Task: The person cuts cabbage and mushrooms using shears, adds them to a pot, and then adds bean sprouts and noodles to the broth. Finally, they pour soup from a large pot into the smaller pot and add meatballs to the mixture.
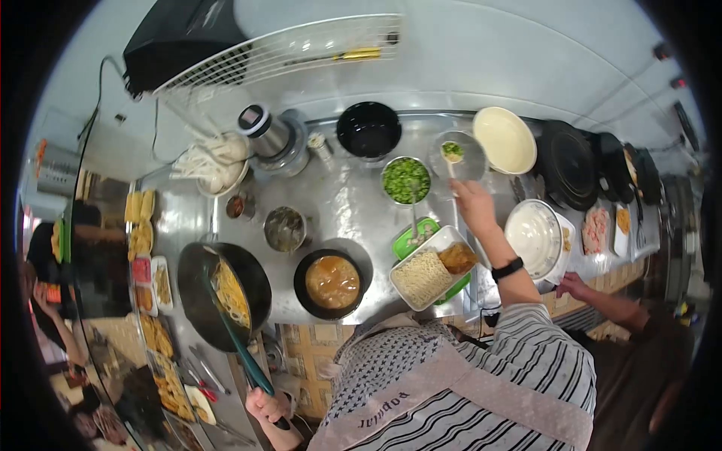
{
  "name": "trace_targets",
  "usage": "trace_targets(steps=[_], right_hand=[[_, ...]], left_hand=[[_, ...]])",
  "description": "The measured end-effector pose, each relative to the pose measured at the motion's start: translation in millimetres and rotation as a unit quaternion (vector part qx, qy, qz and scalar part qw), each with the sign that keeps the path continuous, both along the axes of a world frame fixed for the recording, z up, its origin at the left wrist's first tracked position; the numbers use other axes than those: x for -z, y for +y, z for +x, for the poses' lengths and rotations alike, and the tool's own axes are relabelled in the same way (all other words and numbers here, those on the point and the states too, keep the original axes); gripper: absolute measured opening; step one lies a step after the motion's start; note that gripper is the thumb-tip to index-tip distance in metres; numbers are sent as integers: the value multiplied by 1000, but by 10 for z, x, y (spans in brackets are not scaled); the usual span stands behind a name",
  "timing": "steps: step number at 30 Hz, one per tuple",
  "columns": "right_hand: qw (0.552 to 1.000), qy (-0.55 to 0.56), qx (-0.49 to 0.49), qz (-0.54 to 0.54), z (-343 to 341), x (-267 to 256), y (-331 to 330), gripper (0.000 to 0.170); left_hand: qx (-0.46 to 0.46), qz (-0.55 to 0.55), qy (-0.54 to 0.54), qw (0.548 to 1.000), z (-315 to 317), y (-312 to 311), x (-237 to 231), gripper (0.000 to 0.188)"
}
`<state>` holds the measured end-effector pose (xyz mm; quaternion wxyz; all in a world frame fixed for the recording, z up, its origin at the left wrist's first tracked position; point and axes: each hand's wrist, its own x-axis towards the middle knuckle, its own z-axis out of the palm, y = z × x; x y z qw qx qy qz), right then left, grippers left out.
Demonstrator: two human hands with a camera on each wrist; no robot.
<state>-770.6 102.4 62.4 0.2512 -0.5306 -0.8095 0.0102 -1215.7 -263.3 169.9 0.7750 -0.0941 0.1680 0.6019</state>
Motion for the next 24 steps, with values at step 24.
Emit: trace_targets(steps=[24], right_hand=[[951,57,-297,70,-2290,-155,-541,35]], left_hand=[[14,3,127,992,-1015,-598,403,31]])
